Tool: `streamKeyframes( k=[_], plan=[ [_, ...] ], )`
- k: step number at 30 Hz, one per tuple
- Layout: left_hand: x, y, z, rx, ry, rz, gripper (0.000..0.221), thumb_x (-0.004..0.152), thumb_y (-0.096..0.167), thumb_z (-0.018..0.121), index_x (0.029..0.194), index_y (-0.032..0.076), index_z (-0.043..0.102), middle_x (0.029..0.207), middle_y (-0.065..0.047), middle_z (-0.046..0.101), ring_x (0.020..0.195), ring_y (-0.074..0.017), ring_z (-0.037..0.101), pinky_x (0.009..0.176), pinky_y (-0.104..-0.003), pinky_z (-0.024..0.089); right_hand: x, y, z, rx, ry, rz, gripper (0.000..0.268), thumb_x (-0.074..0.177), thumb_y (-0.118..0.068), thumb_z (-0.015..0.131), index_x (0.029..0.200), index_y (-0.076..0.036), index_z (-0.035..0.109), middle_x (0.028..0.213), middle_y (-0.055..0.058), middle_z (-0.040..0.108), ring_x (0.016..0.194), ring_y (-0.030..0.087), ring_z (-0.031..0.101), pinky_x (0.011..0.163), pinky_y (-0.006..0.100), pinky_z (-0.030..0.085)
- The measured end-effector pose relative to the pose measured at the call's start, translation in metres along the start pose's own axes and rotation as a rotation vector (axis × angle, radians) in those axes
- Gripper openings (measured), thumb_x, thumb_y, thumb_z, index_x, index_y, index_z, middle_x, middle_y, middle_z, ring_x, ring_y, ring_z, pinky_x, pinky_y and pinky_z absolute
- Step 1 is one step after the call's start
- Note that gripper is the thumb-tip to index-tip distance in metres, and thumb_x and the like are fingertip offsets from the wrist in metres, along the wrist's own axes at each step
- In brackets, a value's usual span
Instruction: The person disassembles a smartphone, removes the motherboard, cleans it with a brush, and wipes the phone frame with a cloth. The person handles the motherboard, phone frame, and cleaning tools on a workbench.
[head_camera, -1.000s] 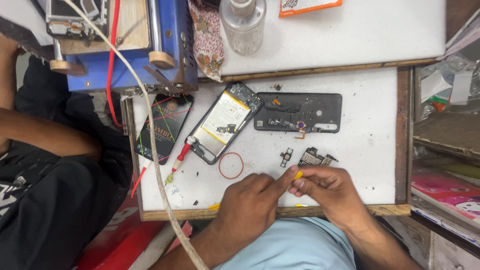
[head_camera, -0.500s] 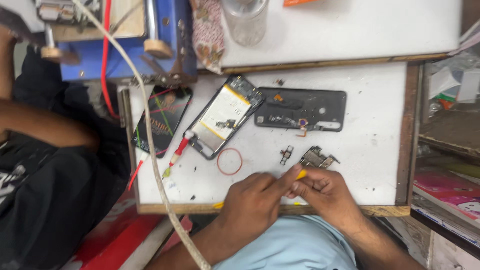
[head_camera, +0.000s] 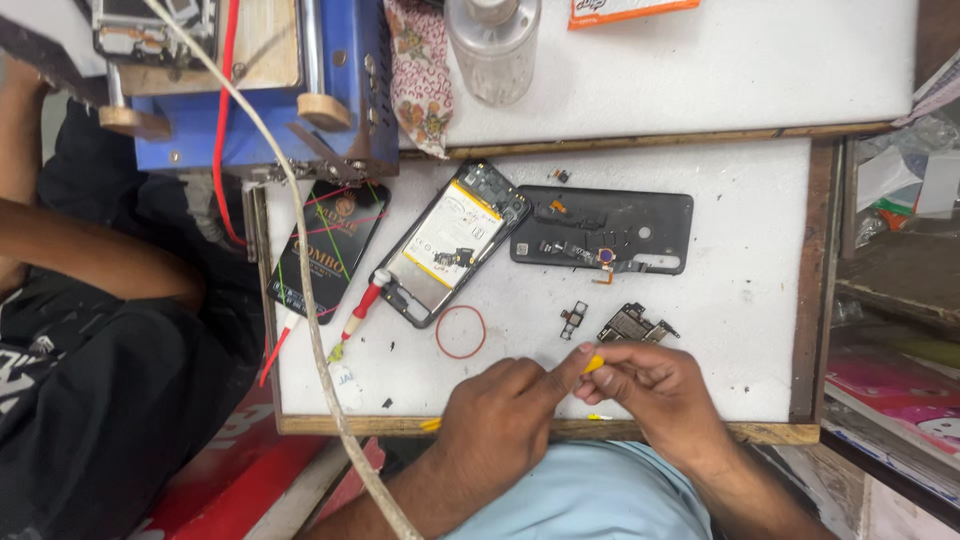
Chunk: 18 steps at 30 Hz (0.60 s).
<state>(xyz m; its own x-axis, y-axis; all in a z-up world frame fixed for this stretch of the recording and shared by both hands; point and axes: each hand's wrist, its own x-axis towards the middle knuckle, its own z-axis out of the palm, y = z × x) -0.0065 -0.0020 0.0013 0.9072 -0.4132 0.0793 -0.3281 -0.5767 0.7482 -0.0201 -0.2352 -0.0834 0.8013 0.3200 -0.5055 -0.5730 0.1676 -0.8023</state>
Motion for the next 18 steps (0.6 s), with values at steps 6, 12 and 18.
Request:
streamKeyframes(
  k=[6,12,18],
  plan=[
    [-0.005,0.002,0.002,-0.063,0.035,0.007,0.065,0.084,-0.001,0.068,0.147,0.012,0.059,0.082,-0.007,0.055,0.075,-0.025,0.062,0.063,-0.039,0.054,-0.002,0.002,0.003,0.019,-0.001,-0.013,0.026,0.098,-0.006,0.064,0.119,0.008,0.071,0.097,0.017,0.078,0.086,0.02,0.075,0.079,0.035,0.063],
    [-0.011,-0.003,-0.003,-0.031,0.029,-0.009,0.064,0.084,0.001,0.068,0.147,0.011,0.058,0.082,-0.007,0.056,0.075,-0.0268,0.061,0.063,-0.041,0.053,-0.003,-0.001,0.006,0.062,0.06,-0.012,0.028,0.096,-0.006,0.065,0.12,0.007,0.07,0.097,0.017,0.078,0.087,0.021,0.075,0.079,0.035,0.063],
    [0.0,-0.002,0.006,-0.085,0.004,0.003,0.066,0.086,-0.001,0.066,0.15,0.014,0.057,0.081,-0.005,0.057,0.074,-0.0246,0.062,0.063,-0.039,0.054,0.001,-0.004,0.009,-0.109,-0.009,0.024,0.023,0.096,-0.005,0.065,0.114,0.007,0.072,0.093,0.013,0.078,0.085,0.018,0.074,0.079,0.033,0.062]
  ],
)
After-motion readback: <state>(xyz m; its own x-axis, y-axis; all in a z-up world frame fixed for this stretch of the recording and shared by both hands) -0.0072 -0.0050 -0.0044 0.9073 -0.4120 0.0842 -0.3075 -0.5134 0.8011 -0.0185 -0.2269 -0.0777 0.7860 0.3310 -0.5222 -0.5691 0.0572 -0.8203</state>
